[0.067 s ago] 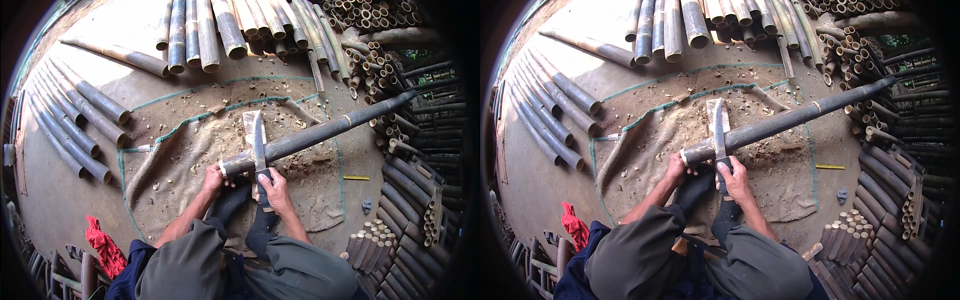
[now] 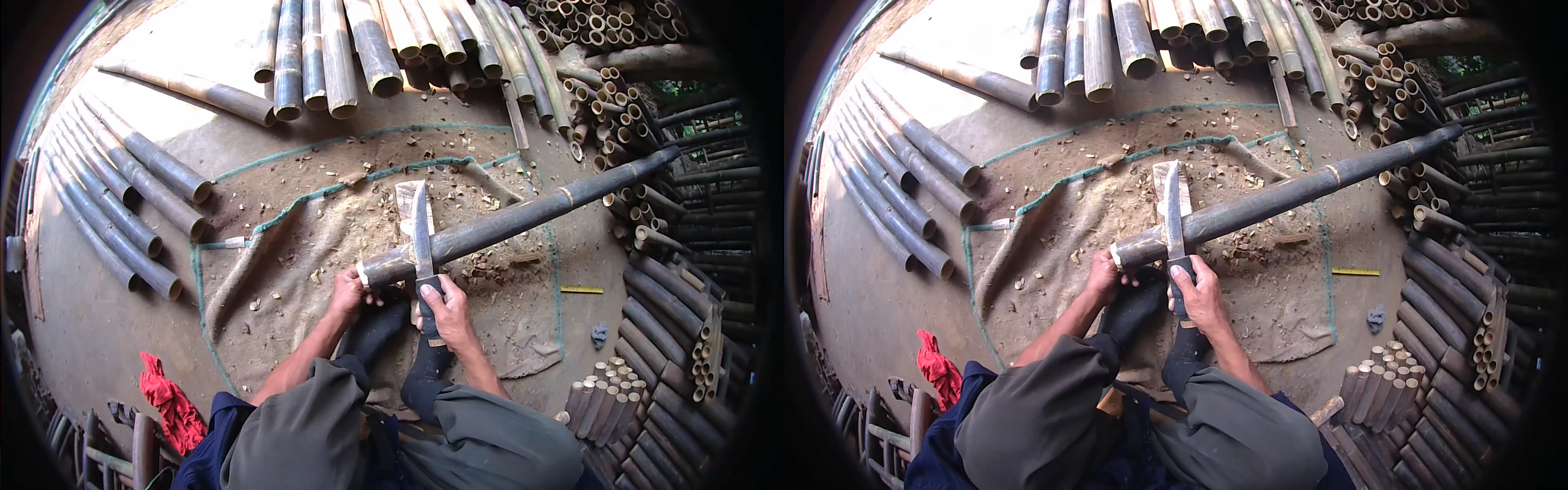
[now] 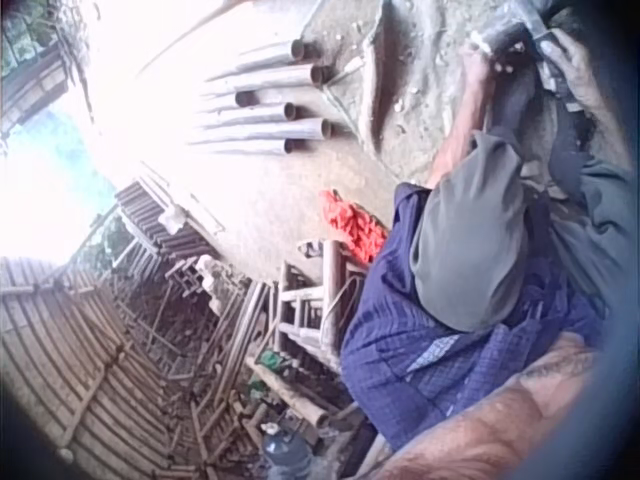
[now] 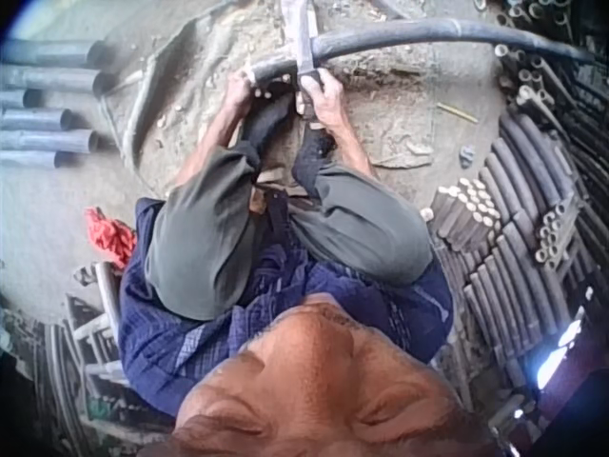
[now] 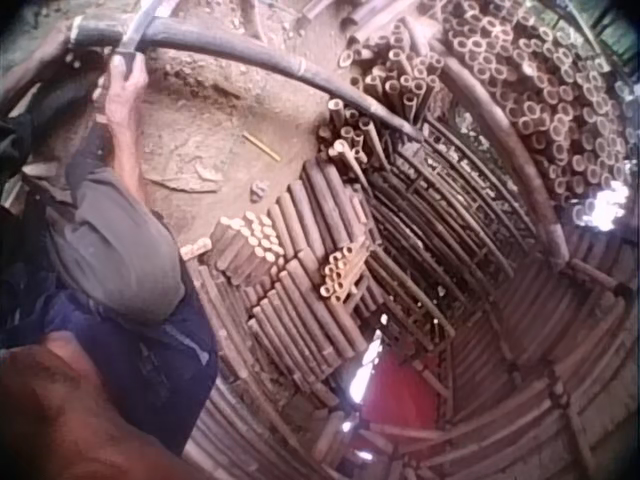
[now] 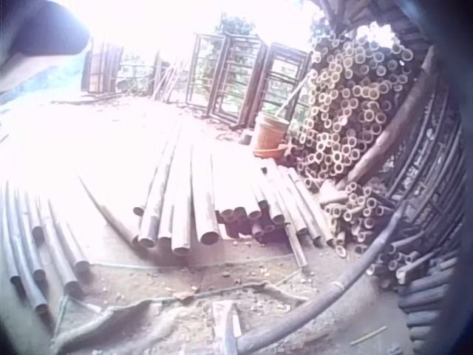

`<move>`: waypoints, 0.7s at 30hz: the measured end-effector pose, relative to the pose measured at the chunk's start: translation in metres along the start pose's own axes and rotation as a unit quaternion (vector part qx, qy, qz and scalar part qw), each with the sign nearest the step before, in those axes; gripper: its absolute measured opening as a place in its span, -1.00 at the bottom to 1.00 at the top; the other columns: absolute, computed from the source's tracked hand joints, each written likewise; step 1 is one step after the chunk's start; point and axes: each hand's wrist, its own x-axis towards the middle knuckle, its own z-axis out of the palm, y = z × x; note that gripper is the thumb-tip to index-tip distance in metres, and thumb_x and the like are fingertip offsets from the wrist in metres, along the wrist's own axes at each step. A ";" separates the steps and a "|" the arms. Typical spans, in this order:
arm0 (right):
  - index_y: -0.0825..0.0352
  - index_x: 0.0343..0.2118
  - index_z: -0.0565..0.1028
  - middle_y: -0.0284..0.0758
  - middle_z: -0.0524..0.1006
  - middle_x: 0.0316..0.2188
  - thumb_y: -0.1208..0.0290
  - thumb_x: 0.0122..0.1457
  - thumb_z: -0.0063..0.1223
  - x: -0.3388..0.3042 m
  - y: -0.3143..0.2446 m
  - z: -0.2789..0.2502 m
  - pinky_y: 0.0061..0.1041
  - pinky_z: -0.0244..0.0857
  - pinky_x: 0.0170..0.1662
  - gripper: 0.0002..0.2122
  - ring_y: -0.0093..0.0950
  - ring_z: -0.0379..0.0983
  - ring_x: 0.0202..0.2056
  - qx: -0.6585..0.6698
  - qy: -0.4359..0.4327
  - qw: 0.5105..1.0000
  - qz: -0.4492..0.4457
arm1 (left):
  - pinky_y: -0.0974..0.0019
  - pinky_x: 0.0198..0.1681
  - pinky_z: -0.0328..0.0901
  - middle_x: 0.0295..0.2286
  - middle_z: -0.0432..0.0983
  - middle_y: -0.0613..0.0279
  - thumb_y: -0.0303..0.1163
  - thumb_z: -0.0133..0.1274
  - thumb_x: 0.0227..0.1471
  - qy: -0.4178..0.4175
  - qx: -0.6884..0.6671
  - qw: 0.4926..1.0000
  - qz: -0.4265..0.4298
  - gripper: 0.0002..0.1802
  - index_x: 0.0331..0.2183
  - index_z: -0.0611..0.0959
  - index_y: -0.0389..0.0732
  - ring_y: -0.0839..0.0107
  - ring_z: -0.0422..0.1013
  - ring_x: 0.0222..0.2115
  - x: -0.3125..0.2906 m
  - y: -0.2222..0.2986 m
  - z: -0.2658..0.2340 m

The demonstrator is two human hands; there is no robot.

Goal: The person sits on the ground and uses a curved knife to shave the outer layer off a long bamboo pole. They rotate the pole and scrape the surface repeatedly to smooth it, then place the finished pole aside and pick up a new one to continue the process.

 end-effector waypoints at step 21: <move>0.26 -0.13 0.43 -0.38 0.54 -0.50 0.13 0.52 0.04 0.006 -0.014 0.001 -0.55 0.46 -0.55 -0.74 -0.61 0.52 -0.59 0.078 0.088 0.993 -0.033 | 0.35 -0.61 0.43 -0.55 0.64 0.24 -0.51 0.17 0.25 0.024 -0.019 1.000 0.005 -0.82 -0.15 0.76 -0.34 0.53 0.40 -0.73 -0.001 0.003 0.000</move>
